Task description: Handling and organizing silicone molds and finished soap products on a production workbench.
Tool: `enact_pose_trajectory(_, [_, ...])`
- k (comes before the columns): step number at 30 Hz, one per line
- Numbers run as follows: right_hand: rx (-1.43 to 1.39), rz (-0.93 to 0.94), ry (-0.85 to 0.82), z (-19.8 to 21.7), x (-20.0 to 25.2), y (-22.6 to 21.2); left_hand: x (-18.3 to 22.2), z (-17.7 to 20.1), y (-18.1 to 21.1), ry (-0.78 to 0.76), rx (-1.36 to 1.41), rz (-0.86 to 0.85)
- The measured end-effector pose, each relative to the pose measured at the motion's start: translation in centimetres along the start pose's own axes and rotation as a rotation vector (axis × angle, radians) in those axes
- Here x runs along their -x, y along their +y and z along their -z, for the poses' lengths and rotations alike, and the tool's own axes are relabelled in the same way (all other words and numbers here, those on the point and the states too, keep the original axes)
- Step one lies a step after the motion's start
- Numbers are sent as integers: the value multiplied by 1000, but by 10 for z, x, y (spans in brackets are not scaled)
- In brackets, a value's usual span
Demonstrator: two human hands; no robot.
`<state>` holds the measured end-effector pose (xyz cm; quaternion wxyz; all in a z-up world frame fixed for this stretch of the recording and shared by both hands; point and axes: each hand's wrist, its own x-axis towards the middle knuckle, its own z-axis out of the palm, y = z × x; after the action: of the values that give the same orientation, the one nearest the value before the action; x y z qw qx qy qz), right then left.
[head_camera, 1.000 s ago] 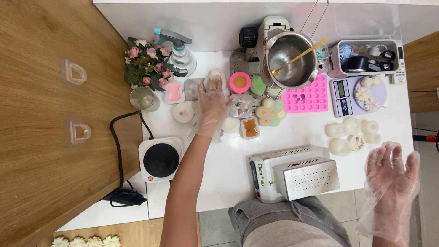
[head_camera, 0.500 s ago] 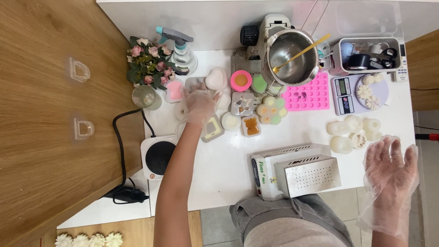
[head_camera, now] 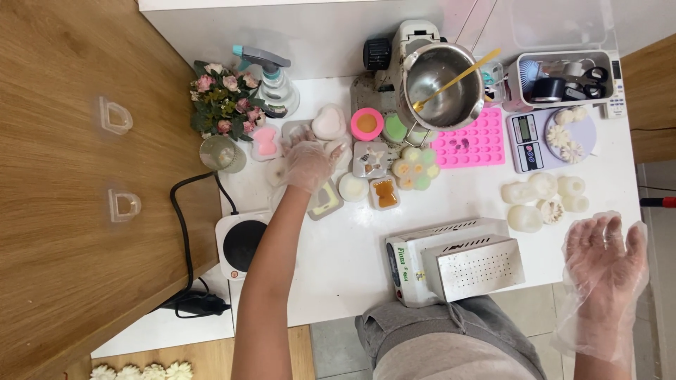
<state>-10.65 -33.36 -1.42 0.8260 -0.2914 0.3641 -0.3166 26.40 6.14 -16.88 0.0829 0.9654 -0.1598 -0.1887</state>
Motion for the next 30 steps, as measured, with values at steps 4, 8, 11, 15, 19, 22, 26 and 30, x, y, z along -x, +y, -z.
enact_pose_trajectory(4, [-21, 33, -52, 8, -6, -4, -29, -11, -23, 129, -55, -85])
enact_pose_trajectory(8, [4, 34, -40, -1, -2, -5, -80, -66, -54, 499, -310, -238])
enact_pose_trajectory(11, [-1, 34, -32, -13, 6, -5, -114, -94, -65, 596, -549, -264])
enact_pose_trajectory(15, [34, 56, -18, -5, 8, -13, -124, -60, -48, 188, -416, -159])
enact_pose_trajectory(19, [27, 95, -42, -3, 14, -15, -83, 10, -46, 96, -342, -265])
enact_pose_trajectory(22, [46, 107, 8, -4, 16, -15, -77, 19, -46, 63, -355, -242])
enact_pose_trajectory(26, [84, 112, 39, -19, 19, -13, -98, -6, -51, 37, -461, -248])
enact_pose_trajectory(30, [126, 147, 64, -27, 23, -8, -102, -22, -60, 144, -501, -260])
